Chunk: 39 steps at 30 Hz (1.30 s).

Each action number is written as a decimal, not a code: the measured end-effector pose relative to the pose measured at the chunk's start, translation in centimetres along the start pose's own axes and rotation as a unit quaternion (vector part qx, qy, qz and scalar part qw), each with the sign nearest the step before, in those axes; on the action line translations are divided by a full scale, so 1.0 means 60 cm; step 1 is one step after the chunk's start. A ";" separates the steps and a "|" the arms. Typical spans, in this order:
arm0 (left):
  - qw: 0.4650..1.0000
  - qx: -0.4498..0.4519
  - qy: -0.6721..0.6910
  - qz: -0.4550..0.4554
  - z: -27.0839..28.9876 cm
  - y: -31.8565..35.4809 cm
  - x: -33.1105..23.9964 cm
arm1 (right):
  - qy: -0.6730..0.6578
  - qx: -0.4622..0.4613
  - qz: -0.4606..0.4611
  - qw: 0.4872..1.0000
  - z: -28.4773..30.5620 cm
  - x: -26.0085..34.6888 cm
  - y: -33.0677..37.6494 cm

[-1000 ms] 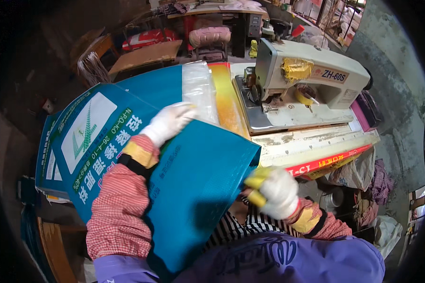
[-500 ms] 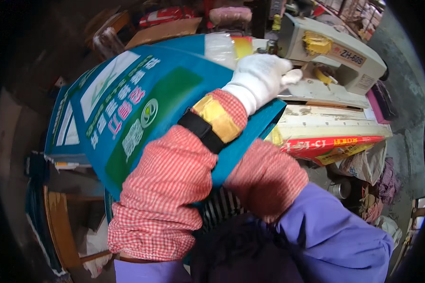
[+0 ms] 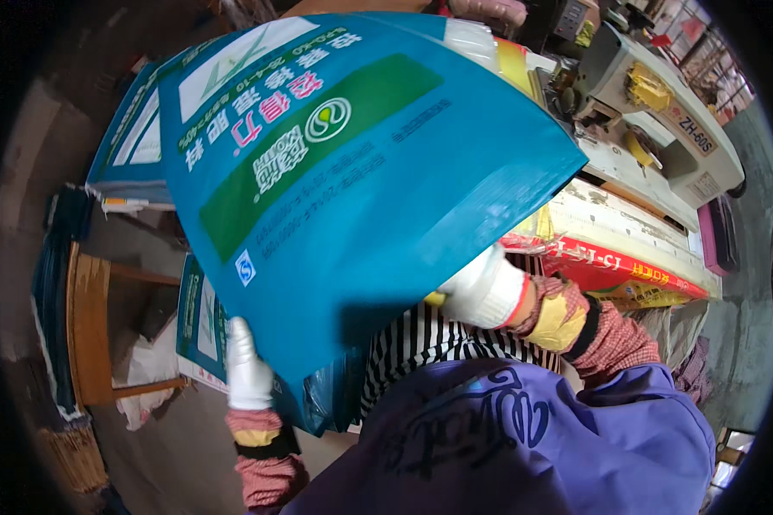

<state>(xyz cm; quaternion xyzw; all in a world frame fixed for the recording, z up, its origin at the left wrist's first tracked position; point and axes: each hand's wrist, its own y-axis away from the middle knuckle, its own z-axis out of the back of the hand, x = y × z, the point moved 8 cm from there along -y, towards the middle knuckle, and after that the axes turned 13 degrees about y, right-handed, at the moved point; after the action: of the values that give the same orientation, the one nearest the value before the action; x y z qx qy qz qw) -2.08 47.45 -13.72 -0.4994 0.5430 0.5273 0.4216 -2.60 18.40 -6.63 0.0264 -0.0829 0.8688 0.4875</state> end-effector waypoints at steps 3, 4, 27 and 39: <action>0.969 0.064 -0.219 -0.100 -0.042 0.004 0.033 | 0.000 0.014 0.024 1.000 -0.053 0.045 -0.048; 0.995 0.042 0.087 0.036 -0.042 -0.009 0.066 | -0.033 -0.082 0.089 0.992 -0.048 0.064 -0.057; 0.993 0.020 0.114 -0.004 -0.063 0.054 -0.067 | -0.490 -0.040 0.309 0.814 0.185 0.020 0.091; 0.988 -0.036 -0.070 -0.133 0.007 -0.021 -0.131 | -0.054 0.034 -0.414 0.908 -0.033 -0.313 0.124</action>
<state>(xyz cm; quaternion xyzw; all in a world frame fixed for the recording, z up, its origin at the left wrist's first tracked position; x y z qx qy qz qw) 0.27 48.70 -6.22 -0.5442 0.4217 0.5195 0.5061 0.94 -0.91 -11.83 0.1213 -0.0610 0.5886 0.7969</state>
